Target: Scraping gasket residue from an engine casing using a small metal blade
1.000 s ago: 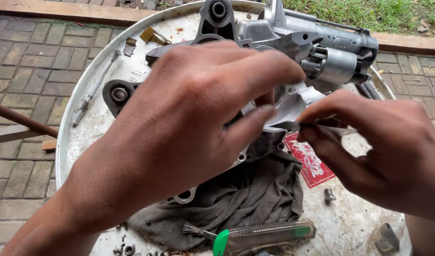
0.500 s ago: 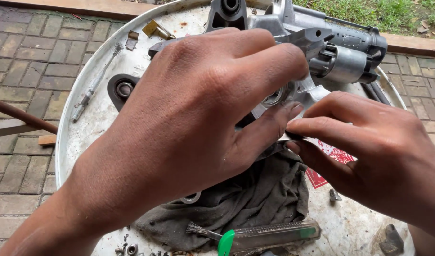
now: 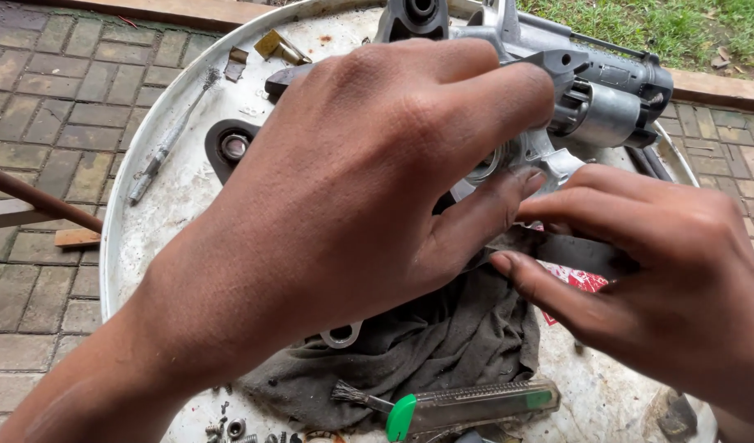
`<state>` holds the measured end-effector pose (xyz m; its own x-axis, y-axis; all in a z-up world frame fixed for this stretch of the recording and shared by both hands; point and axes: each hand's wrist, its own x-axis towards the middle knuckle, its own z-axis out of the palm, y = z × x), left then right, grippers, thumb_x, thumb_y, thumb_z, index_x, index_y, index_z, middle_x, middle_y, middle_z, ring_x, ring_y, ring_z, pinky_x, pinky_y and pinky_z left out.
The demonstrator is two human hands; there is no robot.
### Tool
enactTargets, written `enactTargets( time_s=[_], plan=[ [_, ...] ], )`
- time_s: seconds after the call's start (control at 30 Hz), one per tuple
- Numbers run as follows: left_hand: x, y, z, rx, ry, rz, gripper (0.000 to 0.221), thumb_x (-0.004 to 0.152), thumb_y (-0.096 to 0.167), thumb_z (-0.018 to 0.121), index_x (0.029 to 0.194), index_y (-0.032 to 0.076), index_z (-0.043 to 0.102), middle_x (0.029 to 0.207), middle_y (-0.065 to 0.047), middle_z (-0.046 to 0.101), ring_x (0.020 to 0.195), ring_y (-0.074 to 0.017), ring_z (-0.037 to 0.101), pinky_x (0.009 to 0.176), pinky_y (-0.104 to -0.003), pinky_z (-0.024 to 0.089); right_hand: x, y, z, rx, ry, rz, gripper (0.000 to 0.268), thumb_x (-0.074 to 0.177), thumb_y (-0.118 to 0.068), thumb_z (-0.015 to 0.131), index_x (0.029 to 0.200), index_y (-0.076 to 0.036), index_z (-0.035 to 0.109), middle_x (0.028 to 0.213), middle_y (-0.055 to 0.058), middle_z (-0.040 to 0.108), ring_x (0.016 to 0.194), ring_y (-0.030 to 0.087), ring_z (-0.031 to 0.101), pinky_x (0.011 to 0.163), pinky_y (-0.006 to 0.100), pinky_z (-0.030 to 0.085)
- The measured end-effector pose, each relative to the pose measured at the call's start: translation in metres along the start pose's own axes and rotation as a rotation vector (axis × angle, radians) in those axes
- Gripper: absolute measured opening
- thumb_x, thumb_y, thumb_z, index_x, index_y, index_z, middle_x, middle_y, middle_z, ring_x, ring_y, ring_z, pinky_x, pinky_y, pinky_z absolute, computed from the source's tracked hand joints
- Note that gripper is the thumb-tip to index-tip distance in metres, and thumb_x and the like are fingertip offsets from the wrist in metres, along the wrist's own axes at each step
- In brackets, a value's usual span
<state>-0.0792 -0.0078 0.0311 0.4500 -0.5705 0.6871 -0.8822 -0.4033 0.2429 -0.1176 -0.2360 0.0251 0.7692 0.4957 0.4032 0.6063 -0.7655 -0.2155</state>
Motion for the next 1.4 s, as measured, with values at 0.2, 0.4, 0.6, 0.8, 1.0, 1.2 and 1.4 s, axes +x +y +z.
enactTargets(
  time_s=[0.2, 0.4, 0.6, 0.8, 1.0, 1.2, 1.4],
  plan=[
    [0.0, -0.006, -0.004, 0.018, 0.012, -0.009, 0.026, 0.097, 0.017, 0.075, 0.095, 0.004, 0.053, 0.087, -0.012, 0.06, 0.079, -0.0385, 0.062, 0.059, -0.052, 0.042, 0.001, -0.005, 0.004, 0.012, -0.005, 0.018, 0.022, 0.082, -0.02, 0.085, 0.095, -0.006, 0.075, 0.082, 0.005, 0.072, 0.06, 0.017, 0.063, 0.056, 0.032, 0.046],
    [-0.003, -0.004, -0.002, 0.03, 0.016, -0.019, 0.029, 0.098, 0.021, 0.075, 0.092, 0.005, 0.052, 0.085, -0.011, 0.059, 0.077, -0.0385, 0.062, 0.057, -0.053, 0.041, 0.002, -0.023, 0.001, -0.029, -0.022, -0.016, 0.013, 0.09, -0.014, 0.076, 0.1, -0.007, 0.073, 0.08, 0.005, 0.068, 0.062, 0.019, 0.06, 0.058, 0.033, 0.045],
    [-0.003, -0.008, -0.003, 0.06, 0.006, -0.04, 0.031, 0.097, 0.027, 0.076, 0.091, 0.006, 0.054, 0.086, -0.012, 0.061, 0.076, -0.04, 0.062, 0.054, -0.055, 0.042, 0.002, -0.027, 0.0, -0.028, -0.038, -0.018, 0.014, 0.091, -0.011, 0.074, 0.105, -0.007, 0.073, 0.082, 0.004, 0.066, 0.059, 0.016, 0.058, 0.058, 0.029, 0.045],
    [-0.001, -0.008, -0.003, 0.103, -0.059, -0.095, 0.032, 0.097, 0.033, 0.075, 0.091, 0.008, 0.056, 0.085, -0.01, 0.061, 0.077, -0.0399, 0.064, 0.05, -0.057, 0.043, 0.0, -0.017, 0.001, -0.065, -0.017, -0.108, 0.012, 0.093, -0.006, 0.075, 0.106, -0.006, 0.073, 0.082, 0.006, 0.065, 0.06, 0.017, 0.058, 0.056, 0.029, 0.045],
    [-0.003, -0.009, -0.003, 0.09, -0.047, -0.078, 0.029, 0.098, 0.031, 0.073, 0.091, 0.008, 0.056, 0.086, -0.01, 0.061, 0.079, -0.0395, 0.064, 0.057, -0.055, 0.044, 0.002, -0.013, -0.002, -0.125, -0.022, -0.159, 0.012, 0.097, -0.006, 0.074, 0.108, -0.009, 0.073, 0.084, 0.004, 0.064, 0.057, 0.019, 0.054, 0.052, 0.032, 0.042],
    [-0.003, -0.011, -0.002, 0.097, -0.044, -0.059, 0.026, 0.096, 0.028, 0.073, 0.092, 0.008, 0.058, 0.087, -0.01, 0.061, 0.08, -0.0398, 0.063, 0.058, -0.056, 0.044, 0.005, -0.009, -0.005, -0.097, -0.035, -0.173, 0.01, 0.095, -0.008, 0.073, 0.105, -0.009, 0.073, 0.078, 0.006, 0.062, 0.055, 0.021, 0.053, 0.052, 0.033, 0.04],
    [-0.003, -0.01, 0.0, 0.09, -0.09, -0.057, 0.02, 0.093, 0.023, 0.07, 0.087, 0.009, 0.058, 0.085, -0.01, 0.06, 0.078, -0.0403, 0.061, 0.056, -0.056, 0.044, 0.006, -0.003, -0.004, 0.004, -0.039, -0.028, 0.016, 0.085, -0.015, 0.081, 0.098, -0.008, 0.077, 0.068, 0.003, 0.062, 0.048, 0.014, 0.05, 0.047, 0.028, 0.038]
  ],
)
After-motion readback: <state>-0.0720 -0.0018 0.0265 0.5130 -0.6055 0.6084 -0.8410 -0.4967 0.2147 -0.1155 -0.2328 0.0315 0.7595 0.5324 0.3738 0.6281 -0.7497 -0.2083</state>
